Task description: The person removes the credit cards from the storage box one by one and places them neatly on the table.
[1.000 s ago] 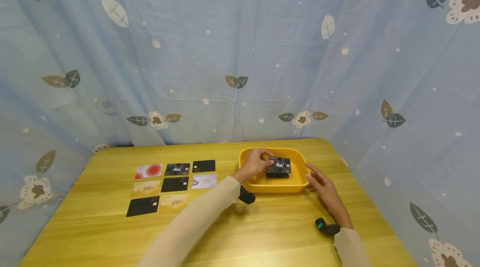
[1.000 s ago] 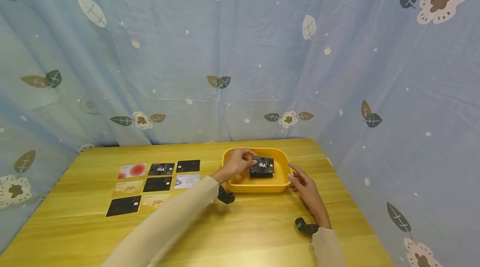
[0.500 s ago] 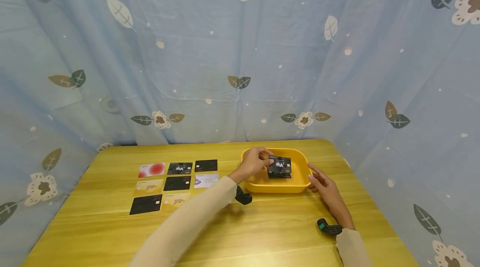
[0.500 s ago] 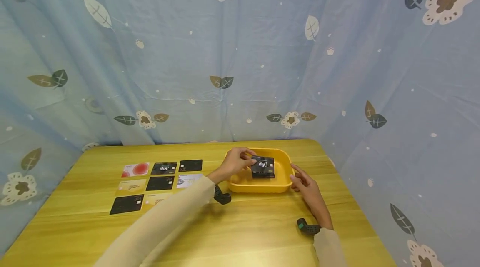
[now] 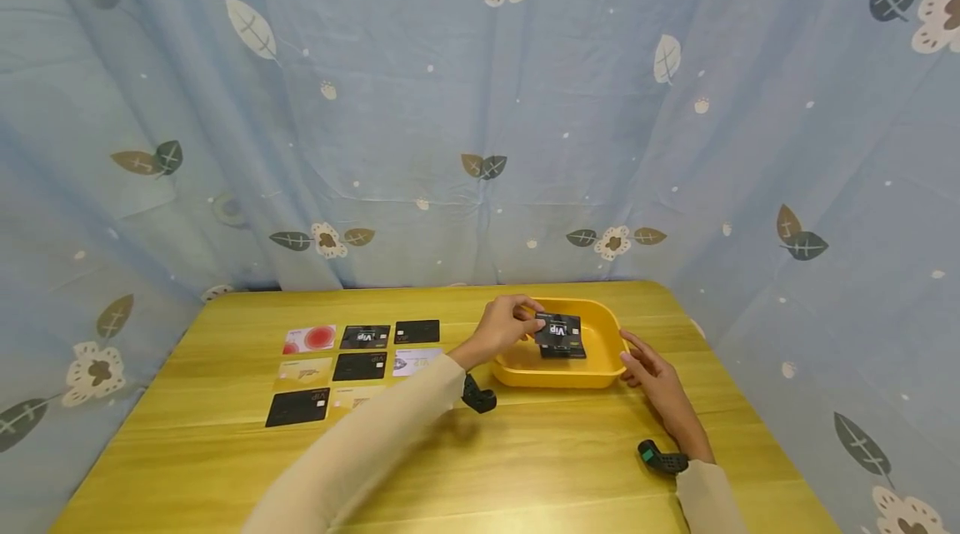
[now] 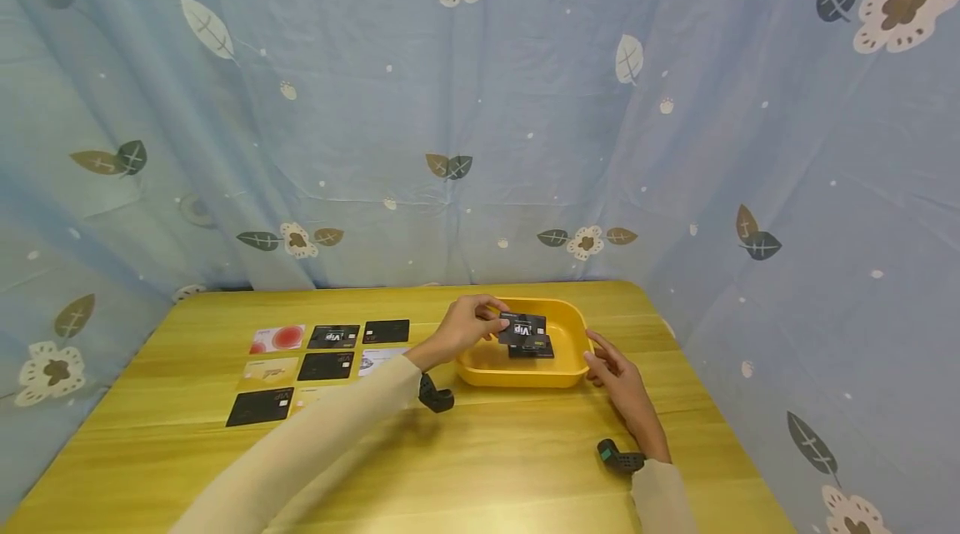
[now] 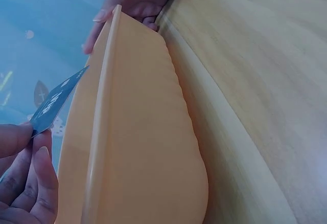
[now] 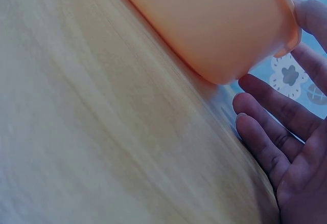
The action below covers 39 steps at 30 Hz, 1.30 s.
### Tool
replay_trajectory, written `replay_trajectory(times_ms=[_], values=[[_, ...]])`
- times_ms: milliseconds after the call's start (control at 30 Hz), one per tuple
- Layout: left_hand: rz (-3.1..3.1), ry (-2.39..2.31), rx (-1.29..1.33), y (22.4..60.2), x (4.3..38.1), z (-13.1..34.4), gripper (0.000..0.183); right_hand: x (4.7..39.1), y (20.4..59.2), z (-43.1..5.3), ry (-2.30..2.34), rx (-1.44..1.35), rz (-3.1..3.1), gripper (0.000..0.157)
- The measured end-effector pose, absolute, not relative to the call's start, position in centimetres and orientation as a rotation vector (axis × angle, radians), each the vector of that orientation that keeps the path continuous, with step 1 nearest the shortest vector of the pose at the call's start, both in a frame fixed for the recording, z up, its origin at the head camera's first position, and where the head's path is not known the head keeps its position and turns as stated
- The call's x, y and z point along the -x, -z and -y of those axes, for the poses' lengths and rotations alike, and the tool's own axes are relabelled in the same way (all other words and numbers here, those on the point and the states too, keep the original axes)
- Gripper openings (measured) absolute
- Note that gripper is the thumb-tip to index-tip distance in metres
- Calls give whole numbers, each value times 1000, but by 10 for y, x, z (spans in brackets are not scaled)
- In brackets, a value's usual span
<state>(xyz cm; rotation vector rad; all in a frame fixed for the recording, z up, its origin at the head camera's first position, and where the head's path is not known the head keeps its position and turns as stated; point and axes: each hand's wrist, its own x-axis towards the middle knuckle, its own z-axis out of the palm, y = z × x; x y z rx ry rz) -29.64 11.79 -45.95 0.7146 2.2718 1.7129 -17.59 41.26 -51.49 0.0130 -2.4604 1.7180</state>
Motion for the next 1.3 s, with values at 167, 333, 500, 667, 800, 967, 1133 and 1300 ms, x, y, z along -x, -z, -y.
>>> replay_trajectory(times_ms=[167, 333, 500, 667, 800, 967, 1133, 1300], values=[[-2266, -1726, -720, 458, 294, -112, 20, 175, 516, -413, -1724, -21, 2457, 55], [-2279, -1723, -720, 459, 294, -107, 19, 175, 516, -413, -1724, -15, 2456, 56], [-2285, -1713, -731, 459, 293, -100, 20, 176, 516, -413, -1725, -9, 2450, 56], [-2294, -1710, -723, 457, 289, -92, 20, 176, 514, -412, -1712, -13, 2454, 56], [-2289, -1714, -741, 458, 288, -85, 19, 176, 516, -413, -1702, -34, 2461, 55], [-2267, -1717, -768, 462, 289, -75, 19, 183, 531, -421, -1694, -44, 2461, 54], [-2283, -1709, -751, 463, 288, -68, 20, 188, 542, -426, -1681, -28, 2456, 53], [-2272, -1747, -732, 462, 285, -59, 20, 189, 542, -427, -1671, -31, 2448, 52]])
